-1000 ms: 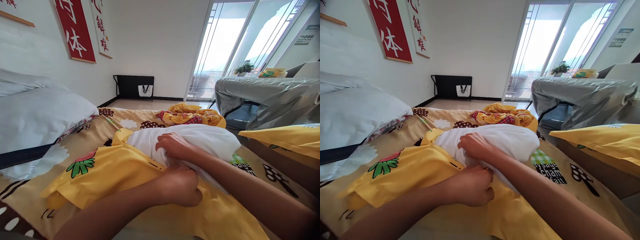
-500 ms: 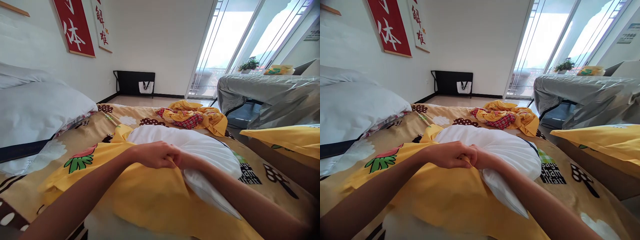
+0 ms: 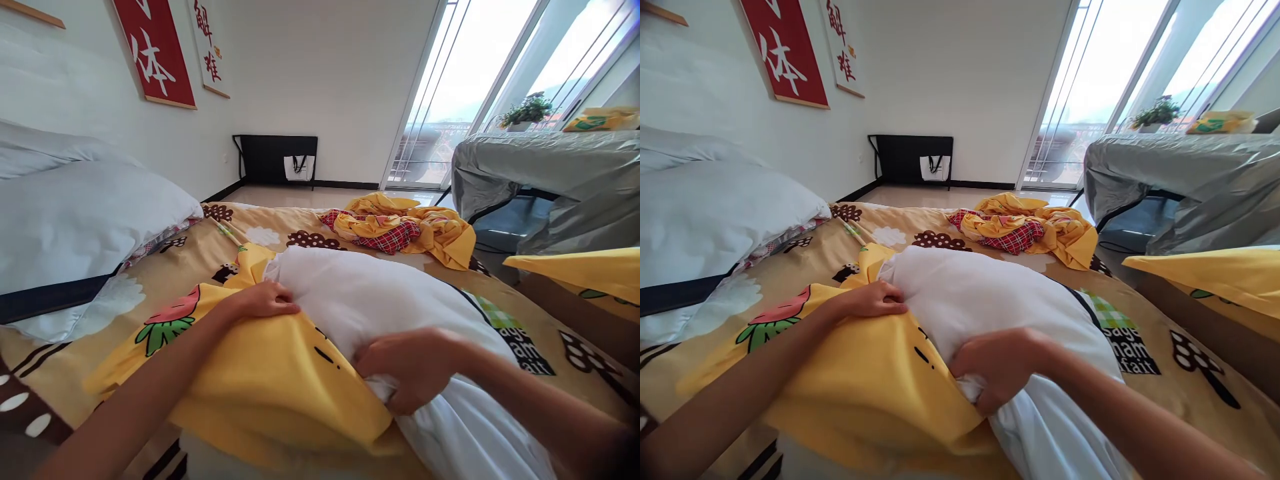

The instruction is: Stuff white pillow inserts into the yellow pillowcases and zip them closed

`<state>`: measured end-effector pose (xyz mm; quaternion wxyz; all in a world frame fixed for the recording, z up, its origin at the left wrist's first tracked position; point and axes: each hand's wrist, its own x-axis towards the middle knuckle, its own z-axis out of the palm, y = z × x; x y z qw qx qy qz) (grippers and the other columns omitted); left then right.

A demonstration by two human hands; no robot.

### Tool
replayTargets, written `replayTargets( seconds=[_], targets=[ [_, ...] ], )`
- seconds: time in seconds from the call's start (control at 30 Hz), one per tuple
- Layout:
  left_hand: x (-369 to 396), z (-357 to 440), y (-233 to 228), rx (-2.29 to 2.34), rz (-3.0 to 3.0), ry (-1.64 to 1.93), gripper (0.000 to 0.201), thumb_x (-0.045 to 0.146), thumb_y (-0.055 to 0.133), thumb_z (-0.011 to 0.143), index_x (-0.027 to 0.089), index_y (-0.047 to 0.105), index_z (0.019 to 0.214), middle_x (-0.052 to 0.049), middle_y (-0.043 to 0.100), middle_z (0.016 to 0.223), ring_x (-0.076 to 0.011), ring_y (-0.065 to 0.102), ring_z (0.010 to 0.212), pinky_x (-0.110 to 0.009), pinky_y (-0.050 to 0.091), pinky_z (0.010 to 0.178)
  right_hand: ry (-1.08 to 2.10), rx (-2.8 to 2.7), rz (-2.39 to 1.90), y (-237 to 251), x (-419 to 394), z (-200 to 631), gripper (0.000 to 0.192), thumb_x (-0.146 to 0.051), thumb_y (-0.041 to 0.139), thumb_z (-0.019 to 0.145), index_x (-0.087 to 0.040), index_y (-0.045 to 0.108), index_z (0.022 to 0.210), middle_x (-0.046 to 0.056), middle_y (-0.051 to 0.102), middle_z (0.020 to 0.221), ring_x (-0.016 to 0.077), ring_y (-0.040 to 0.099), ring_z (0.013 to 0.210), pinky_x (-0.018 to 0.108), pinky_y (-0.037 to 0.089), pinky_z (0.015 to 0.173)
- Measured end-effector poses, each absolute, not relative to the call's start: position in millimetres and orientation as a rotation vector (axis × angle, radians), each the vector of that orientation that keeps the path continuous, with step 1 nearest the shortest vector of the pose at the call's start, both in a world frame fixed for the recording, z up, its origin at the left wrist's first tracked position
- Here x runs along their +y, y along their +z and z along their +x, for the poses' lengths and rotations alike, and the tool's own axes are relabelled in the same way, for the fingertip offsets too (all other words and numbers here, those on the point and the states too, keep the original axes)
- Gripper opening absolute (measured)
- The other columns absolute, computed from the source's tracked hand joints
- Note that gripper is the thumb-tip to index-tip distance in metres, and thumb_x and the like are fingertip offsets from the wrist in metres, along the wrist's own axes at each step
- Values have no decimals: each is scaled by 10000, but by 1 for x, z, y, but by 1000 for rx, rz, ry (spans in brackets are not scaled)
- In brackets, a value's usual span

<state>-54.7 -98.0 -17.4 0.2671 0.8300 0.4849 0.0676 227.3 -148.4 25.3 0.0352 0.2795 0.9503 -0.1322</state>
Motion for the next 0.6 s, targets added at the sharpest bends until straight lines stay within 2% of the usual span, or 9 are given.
replayTargets(
  seconds=[0.07,0.1,0.13,0.23,0.27,0.33,0.4,0.5,0.6],
  targets=[
    [-104,-53,-24,1288,2259,142,426,525,453,875,168,682,835,-26,655,797,-150,553,744,-228,356,638,-928,2629,631,52,-124,225,429,-174,696,712,-204,673,1139,-4,736,911,93,656,748,168,489,674],
    [-106,-51,-26,1282,2258,116,429,525,444,879,177,694,852,-26,669,809,-151,560,746,-227,362,642,-1001,2570,674,63,-108,224,428,-235,646,781,-178,634,1204,27,731,935,115,664,788,197,497,704],
    [-109,-48,-26,1288,2256,92,434,527,435,881,187,701,850,-23,675,804,-148,560,730,-226,363,630,-938,2636,840,70,-90,221,426,-283,600,825,-159,613,1232,55,724,962,142,666,831,232,500,744],
    [-116,-41,-23,1346,2270,17,477,535,394,891,192,701,765,-27,667,741,-145,537,651,-242,338,577,-297,2937,1322,66,-41,211,568,-404,574,853,-146,503,1354,150,612,1248,269,573,1121,391,420,953],
    [-119,-39,-22,1369,2282,2,490,534,382,894,190,696,743,-34,666,740,-149,533,642,-251,331,573,-139,2966,1373,57,-29,206,630,-441,565,858,-156,439,1406,163,544,1338,306,504,1212,440,363,1008],
    [-125,-38,-20,1408,2314,2,496,522,370,900,181,680,715,-48,664,746,-164,536,650,-266,331,583,-51,2962,1360,34,-14,196,708,-515,529,867,-189,338,1466,161,474,1411,333,427,1287,483,296,1047],
    [-131,-39,-21,1453,2338,48,498,490,348,915,174,651,678,-47,655,725,-170,538,644,-275,342,593,-107,2917,1318,9,-10,184,760,-579,527,846,-221,307,1479,155,542,1348,324,503,1221,459,353,999],
    [-132,-47,-21,1542,2350,170,453,422,344,923,175,598,640,-15,621,663,-154,545,623,-259,381,594,-149,2863,1282,-17,-17,172,816,-614,547,815,-250,272,1491,143,674,1137,310,638,1001,384,453,823],
    [-119,-58,-17,1750,2353,327,323,289,316,919,177,603,820,-27,642,816,-160,591,781,-249,441,711,-102,2860,1282,-22,-34,170,743,-608,538,817,-264,357,1450,141,704,1015,317,663,897,353,452,719]
  ],
)
